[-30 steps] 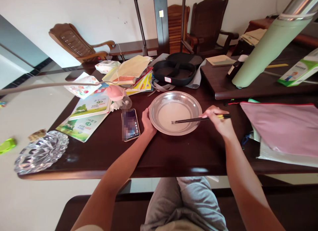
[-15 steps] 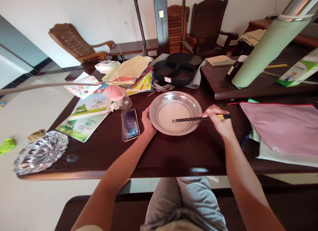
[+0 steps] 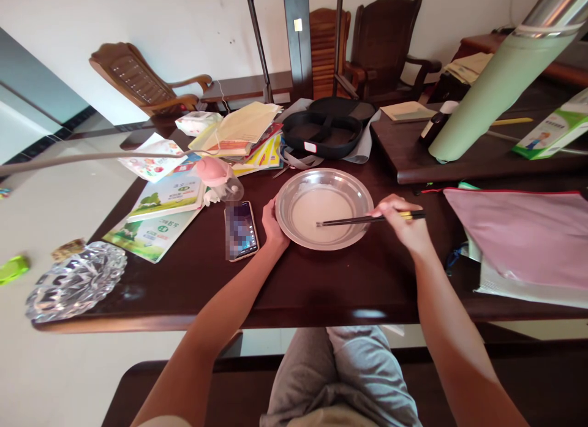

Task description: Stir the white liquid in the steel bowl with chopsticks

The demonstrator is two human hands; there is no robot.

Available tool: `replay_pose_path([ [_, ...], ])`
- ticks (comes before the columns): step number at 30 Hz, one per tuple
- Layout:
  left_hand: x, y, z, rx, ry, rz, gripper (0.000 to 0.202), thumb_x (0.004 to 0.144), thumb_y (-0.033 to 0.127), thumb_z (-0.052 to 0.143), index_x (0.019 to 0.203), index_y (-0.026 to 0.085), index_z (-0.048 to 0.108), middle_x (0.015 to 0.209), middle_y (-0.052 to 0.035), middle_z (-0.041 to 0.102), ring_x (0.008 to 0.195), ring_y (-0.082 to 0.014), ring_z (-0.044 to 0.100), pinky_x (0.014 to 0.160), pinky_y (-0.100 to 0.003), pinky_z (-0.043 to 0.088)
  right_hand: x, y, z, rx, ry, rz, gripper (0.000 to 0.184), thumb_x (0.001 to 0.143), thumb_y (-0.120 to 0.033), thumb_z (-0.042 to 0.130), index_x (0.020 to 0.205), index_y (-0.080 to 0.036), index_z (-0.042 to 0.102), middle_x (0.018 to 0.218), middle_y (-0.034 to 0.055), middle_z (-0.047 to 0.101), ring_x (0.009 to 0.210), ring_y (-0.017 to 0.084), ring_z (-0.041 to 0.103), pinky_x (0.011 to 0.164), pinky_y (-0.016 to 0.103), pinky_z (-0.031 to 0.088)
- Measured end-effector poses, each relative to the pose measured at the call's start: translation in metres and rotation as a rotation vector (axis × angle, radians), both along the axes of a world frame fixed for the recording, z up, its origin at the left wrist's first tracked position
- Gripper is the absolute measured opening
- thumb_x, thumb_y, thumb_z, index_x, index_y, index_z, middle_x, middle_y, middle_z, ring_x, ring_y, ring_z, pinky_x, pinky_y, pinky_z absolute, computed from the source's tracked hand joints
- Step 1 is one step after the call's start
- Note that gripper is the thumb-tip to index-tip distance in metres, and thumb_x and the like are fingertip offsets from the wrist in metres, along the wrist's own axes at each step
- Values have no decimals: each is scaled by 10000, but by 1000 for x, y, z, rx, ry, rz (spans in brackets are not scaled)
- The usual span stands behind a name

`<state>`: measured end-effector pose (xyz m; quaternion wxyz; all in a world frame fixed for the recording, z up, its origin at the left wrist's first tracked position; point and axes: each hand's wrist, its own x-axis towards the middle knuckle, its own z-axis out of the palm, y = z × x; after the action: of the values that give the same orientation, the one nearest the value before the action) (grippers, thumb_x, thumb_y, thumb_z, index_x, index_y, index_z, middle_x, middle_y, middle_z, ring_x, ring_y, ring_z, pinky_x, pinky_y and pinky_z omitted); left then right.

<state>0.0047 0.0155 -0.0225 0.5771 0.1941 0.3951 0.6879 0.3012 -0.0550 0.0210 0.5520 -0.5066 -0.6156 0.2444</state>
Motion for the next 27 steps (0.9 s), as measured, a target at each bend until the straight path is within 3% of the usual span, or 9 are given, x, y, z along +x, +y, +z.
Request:
replay_pose_path([
  [5, 0, 0, -1, 5, 8, -10, 265, 903, 492, 751, 929, 242, 838, 948, -44, 869, 1138, -326, 813, 1013, -400, 620, -10, 7, 0, 48, -189, 26, 552, 1006, -851, 720, 839, -350, 882, 873, 45, 890, 885, 319, 803, 986, 555, 577],
  [10, 0, 0, 1, -4, 28, -5, 291, 880, 533, 785, 911, 246, 821, 929, -36, 853, 1134, -336, 814, 1022, -415, 619, 11, 2, -1, 90, 1, -143, 628, 1042, -844, 672, 712, -328, 811, 736, 46, 819, 796, 319, 779, 940, 552, 592],
  [13, 0, -1, 2, -7, 16, -3, 258, 896, 494, 766, 877, 244, 827, 915, -39, 854, 1123, -333, 814, 1019, -412, 623, 10, -1, -1, 46, 49, -71, 631, 1024, -849, 700, 697, -321, 812, 739, 45, 818, 782, 308, 782, 939, 542, 590],
  [18, 2, -1, 4, -5, -1, -1, 249, 900, 489, 772, 869, 249, 830, 923, -42, 862, 1122, -338, 816, 1012, -414, 629, -11, 4, 0, 2, -153, 57, 567, 989, -873, 727, 849, -351, 900, 886, 47, 885, 894, 302, 783, 982, 539, 566],
  [24, 1, -1, 2, -1, 22, -2, 305, 897, 550, 771, 920, 251, 824, 957, -54, 872, 1183, -369, 816, 1036, -444, 623, 6, 4, 1, 90, -49, -154, 624, 1011, -868, 699, 724, -332, 841, 750, 56, 820, 839, 319, 761, 935, 543, 590],
  [27, 0, -1, 0, -8, 32, 0, 311, 899, 549, 775, 944, 247, 831, 960, -50, 871, 1163, -351, 819, 1027, -427, 622, 9, 0, -1, 77, 59, -146, 670, 1007, -884, 689, 674, -314, 802, 718, 59, 789, 798, 313, 765, 904, 538, 612],
])
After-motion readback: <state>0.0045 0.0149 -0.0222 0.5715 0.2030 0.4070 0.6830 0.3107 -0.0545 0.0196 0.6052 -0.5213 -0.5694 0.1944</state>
